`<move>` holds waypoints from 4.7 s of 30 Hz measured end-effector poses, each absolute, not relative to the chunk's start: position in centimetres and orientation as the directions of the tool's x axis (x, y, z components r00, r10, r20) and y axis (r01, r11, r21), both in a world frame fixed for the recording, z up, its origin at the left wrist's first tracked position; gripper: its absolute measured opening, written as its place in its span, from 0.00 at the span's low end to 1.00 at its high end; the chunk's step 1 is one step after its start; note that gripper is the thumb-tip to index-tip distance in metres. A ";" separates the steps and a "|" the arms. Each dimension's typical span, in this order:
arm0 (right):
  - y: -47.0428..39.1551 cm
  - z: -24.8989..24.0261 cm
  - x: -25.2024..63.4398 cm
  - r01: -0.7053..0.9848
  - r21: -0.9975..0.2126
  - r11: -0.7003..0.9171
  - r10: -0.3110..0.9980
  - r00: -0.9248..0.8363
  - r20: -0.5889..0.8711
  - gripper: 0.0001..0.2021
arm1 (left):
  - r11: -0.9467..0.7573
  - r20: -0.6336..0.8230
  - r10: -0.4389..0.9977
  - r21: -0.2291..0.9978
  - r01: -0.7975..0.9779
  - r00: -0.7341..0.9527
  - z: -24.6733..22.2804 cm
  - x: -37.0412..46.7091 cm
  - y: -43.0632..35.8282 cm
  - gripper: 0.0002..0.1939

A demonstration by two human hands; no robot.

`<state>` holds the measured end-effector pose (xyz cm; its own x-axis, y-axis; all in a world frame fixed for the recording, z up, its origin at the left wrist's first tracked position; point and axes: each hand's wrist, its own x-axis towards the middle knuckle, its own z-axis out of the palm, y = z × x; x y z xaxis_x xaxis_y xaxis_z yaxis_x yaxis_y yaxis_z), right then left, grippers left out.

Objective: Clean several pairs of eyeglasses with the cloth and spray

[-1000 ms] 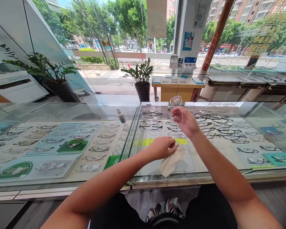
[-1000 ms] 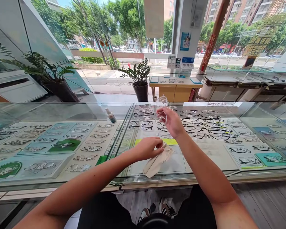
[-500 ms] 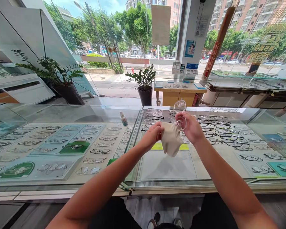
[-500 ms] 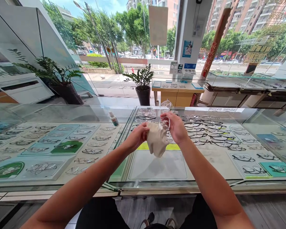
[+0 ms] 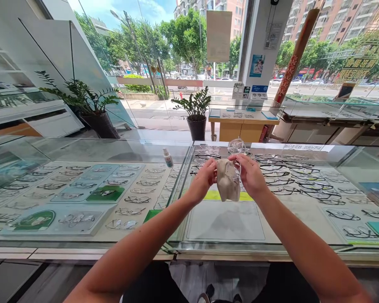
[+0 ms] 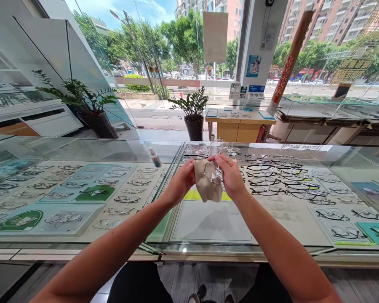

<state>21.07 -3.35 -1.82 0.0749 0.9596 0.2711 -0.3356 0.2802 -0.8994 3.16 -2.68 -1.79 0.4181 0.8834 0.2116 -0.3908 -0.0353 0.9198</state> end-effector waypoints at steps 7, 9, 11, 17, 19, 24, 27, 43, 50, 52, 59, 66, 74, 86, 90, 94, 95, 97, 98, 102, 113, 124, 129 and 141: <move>-3.6 -2.2 20.3 -0.347 -0.895 0.279 0.956 0.014 0.293 0.11 | -0.111 0.235 0.929 0.914 -0.390 0.287 -2.6 3.5 -2.7 0.26; -3.8 -2.2 20.1 -0.361 -0.895 0.263 0.959 -0.002 0.282 0.12 | -0.093 0.238 0.920 0.903 -0.419 0.311 -2.5 3.6 -2.8 0.28; -4.0 -2.1 19.9 -0.371 -0.896 0.245 0.963 -0.016 0.270 0.12 | -0.050 0.220 0.911 0.899 -0.434 0.350 -2.5 3.6 -2.8 0.29; -4.6 -1.6 19.5 -0.414 -0.896 0.158 0.980 -0.045 0.193 0.14 | 0.150 0.069 0.848 0.919 -0.363 0.525 -3.3 3.4 -2.5 0.32; -4.7 -1.4 19.5 -0.411 -0.898 0.159 0.980 -0.046 0.195 0.14 | 0.152 0.061 0.815 0.938 -0.313 0.577 -3.6 3.4 -2.3 0.28; -4.7 -1.6 19.4 -0.421 -0.892 0.164 0.978 -0.047 0.202 0.14 | 0.107 0.078 0.802 0.957 -0.270 0.593 -3.8 3.3 -2.5 0.26; -4.6 -2.0 19.3 -0.429 -0.888 0.168 0.978 -0.042 0.205 0.14 | 0.102 0.110 0.812 0.940 -0.326 0.573 -3.5 3.3 -2.8 0.29; -4.6 -2.5 18.7 -0.484 -0.872 0.072 0.991 -0.061 0.116 0.17 | 0.117 0.087 0.821 0.942 -0.316 0.564 -3.3 3.2 -2.4 0.26; -4.7 -2.9 18.4 -0.401 -0.906 0.136 0.975 -0.107 0.194 0.16 | 0.049 0.175 0.847 0.915 -0.401 0.502 -3.7 3.8 -2.3 0.27; -4.7 -2.9 18.4 -0.397 -0.907 0.141 0.973 -0.114 0.201 0.15 | 0.025 0.188 0.863 0.911 -0.411 0.469 -3.9 3.9 -2.2 0.27; -4.3 -2.4 19.0 -0.471 -0.879 0.077 0.993 -0.042 0.110 0.14 | -0.075 0.245 0.808 0.945 -0.318 0.536 -4.2 2.9 -1.3 0.24; -4.1 -2.0 19.4 -0.501 -0.864 0.052 0.996 -0.037 0.081 0.15 | -0.039 0.200 0.731 0.967 -0.252 0.653 -3.6 1.9 -1.2 0.24; -4.5 -2.2 19.0 -0.379 -0.918 0.116 0.989 -0.039 0.142 0.16 | 0.017 0.149 0.829 0.957 -0.291 0.538 -3.7 3.0 -1.8 0.30; -4.5 -1.7 19.4 -0.407 -0.907 0.103 0.990 -0.043 0.132 0.13 | -0.167 0.278 0.796 0.955 -0.247 0.538 -3.7 2.4 -1.5 0.24; -4.2 -1.7 19.9 -0.425 -0.901 0.091 0.994 -0.013 0.106 0.13 | -0.192 0.294 0.740 0.954 -0.229 0.605 -3.6 2.1 -1.6 0.23; -4.4 -1.5 19.7 -0.419 -0.905 0.077 0.993 -0.052 0.108 0.14 | -0.137 0.262 0.756 0.960 -0.246 0.600 -3.6 2.2 -1.9 0.29; -4.5 -1.5 19.6 -0.411 -0.908 0.078 0.991 -0.069 0.116 0.14 | -0.118 0.256 0.766 0.958 -0.261 0.590 -3.6 2.3 -2.0 0.32; -4.7 -1.5 19.4 -0.397 -0.913 0.097 0.985 -0.094 0.146 0.14 | -0.097 0.249 0.787 0.954 -0.285 0.564 -3.5 2.6 -2.1 0.32; -4.8 -1.6 19.2 -0.393 -0.913 0.113 0.980 -0.105 0.166 0.14 | -0.096 0.249 0.803 0.951 -0.294 0.541 -3.4 2.7 -2.1 0.31; -5.0 -1.7 18.8 -0.408 -0.902 0.143 0.963 -0.151 0.222 0.14 | -0.129 0.253 0.859 0.948 -0.291 0.444 -3.0 2.9 -2.3 0.29; -4.4 3.1 20.0 -0.357 -0.913 0.196 0.975 -0.030 0.221 0.16 | -0.267 0.375 0.771 0.924 -0.274 0.514 1.4 3.6 -2.1 0.26; -4.5 13.9 19.1 -0.232 -0.794 0.562 0.815 -0.014 0.580 0.13 | -0.739 0.803 0.557 0.595 -0.316 0.211 10.9 5.1 -0.2 0.24; -4.4 12.7 20.7 -0.285 -0.810 0.512 0.829 -0.083 0.553 0.11 | -0.697 0.714 0.475 0.662 -0.276 0.514 10.7 2.8 -0.5 0.23; -2.4 11.7 19.9 -0.346 -0.832 0.434 0.883 -0.019 0.469 0.10 | -0.634 0.732 0.616 0.680 -0.368 0.292 8.8 5.8 1.2 0.23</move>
